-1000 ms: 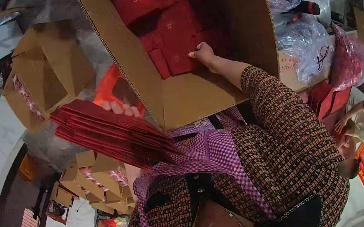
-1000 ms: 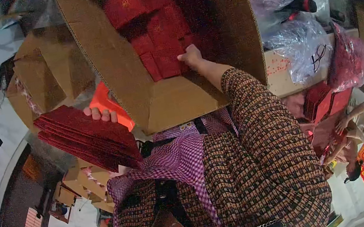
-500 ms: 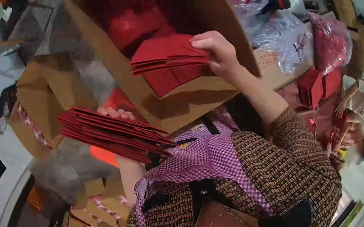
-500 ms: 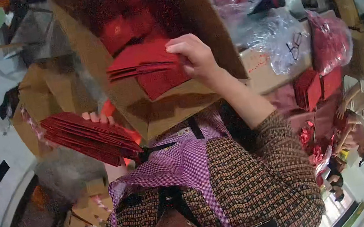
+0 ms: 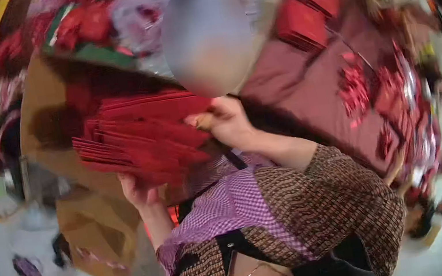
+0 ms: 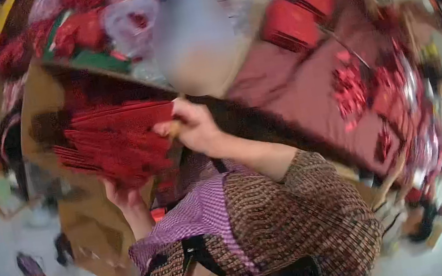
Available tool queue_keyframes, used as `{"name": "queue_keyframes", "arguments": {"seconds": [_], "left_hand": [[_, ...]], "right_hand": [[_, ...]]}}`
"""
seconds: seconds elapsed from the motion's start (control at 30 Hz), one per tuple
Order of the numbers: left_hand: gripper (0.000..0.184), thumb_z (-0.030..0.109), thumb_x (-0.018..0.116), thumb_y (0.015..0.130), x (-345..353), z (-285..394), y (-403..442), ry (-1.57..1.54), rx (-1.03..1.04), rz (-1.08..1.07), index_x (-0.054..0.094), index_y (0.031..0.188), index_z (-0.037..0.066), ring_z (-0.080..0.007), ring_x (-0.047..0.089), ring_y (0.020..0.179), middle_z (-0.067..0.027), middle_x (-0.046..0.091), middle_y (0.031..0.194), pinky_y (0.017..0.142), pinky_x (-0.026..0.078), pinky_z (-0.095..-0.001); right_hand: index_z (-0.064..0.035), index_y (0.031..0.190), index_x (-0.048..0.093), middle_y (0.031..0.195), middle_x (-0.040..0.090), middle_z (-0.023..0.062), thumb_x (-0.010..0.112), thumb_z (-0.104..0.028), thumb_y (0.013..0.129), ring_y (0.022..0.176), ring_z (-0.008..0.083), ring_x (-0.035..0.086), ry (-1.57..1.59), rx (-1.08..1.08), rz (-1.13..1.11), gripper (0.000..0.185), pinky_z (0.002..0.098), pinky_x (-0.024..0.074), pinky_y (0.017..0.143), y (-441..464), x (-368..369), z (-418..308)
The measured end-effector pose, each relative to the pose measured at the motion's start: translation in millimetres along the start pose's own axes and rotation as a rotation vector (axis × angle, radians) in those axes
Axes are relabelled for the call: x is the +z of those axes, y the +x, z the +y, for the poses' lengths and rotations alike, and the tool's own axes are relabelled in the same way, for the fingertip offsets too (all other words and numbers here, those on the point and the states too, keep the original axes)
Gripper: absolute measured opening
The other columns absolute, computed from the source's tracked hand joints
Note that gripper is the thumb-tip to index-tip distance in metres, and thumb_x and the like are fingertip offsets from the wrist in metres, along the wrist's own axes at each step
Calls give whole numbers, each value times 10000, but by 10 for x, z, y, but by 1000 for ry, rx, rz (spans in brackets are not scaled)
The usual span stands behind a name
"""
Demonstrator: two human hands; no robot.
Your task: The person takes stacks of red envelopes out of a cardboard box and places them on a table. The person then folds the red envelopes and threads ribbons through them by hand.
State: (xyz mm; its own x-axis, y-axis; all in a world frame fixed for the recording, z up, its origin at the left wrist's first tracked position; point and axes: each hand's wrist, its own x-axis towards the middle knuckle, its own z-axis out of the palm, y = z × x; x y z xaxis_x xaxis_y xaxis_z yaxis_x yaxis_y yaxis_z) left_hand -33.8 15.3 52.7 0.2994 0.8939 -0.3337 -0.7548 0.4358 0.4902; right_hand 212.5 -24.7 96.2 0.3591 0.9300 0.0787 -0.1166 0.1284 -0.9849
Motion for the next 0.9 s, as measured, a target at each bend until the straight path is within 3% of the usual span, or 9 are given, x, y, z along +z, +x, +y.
{"name": "queue_keyframes", "arguments": {"seconds": [0.03,0.23,0.47,0.57,0.6,0.63,0.73,0.83,0.9], "left_hand": [[569,268,624,839,175,-183,71,18,-68,-51,400,1332,93,-297,449,1197,-104,440,1339,994,386,-495],[522,249,545,900,997,-1346,164,207,-260,-121,338,1350,84,-305,429,1201,-100,408,1348,982,375,-532],[489,174,553,889,1789,-2316,18,575,-269,-230,374,1340,111,-277,467,1159,-86,469,1284,964,400,-501],[504,135,553,879,2118,-2557,-113,639,-263,-255,364,1344,87,-272,473,1155,-86,465,1287,964,406,-477],[536,87,553,862,2172,-2590,-131,633,-272,-259,344,1354,54,-267,468,1163,-99,459,1293,978,395,-452],[536,87,553,862,2215,-2631,-140,645,-279,-275,344,1354,54,-267,468,1163,-99,459,1293,978,395,-452],[600,0,542,822,2353,-2714,-170,886,-177,-553,301,1372,7,-253,450,1181,-128,444,1304,1003,359,-403],[603,-18,549,815,2498,-2909,-276,1019,-208,-676,304,1366,-3,-238,446,1175,-118,451,1293,1001,353,-383],[610,-26,557,810,2502,-3036,-231,1094,-209,-768,300,1363,2,-227,447,1162,-114,439,1294,995,356,-372]], "right_hand": [[-27,986,587,868,579,-21,619,22,819,770,79,538,247,194,43,176,241,466,637,-103,-112,-38],[-42,1248,503,1210,556,23,619,22,823,1107,127,510,467,186,29,445,317,408,966,-577,-1437,-34],[-46,1286,452,1210,543,8,611,44,814,1094,107,498,505,246,63,506,292,418,934,-1216,-2619,-167],[-34,1237,504,1161,575,33,650,-48,817,1064,122,516,179,471,-113,445,288,413,924,-1485,-3310,-216],[-24,1204,534,1127,592,51,638,-124,837,1041,119,526,297,335,-42,394,292,412,924,-1557,-3480,-242],[-8,1252,484,1171,575,83,630,-163,842,1069,157,530,324,332,110,462,311,411,936,-1670,-3661,-176],[-7,1375,285,1310,455,150,697,-194,760,1191,238,459,601,204,77,764,348,367,1007,-1792,-3986,-91],[7,1387,254,1334,423,179,793,-254,643,1217,257,434,39,188,-26,955,359,346,1025,-1713,-3846,-353],[53,1344,282,1288,467,202,836,-292,576,1189,263,463,-74,210,155,1007,364,365,1008,-1772,-3623,-610]]}}
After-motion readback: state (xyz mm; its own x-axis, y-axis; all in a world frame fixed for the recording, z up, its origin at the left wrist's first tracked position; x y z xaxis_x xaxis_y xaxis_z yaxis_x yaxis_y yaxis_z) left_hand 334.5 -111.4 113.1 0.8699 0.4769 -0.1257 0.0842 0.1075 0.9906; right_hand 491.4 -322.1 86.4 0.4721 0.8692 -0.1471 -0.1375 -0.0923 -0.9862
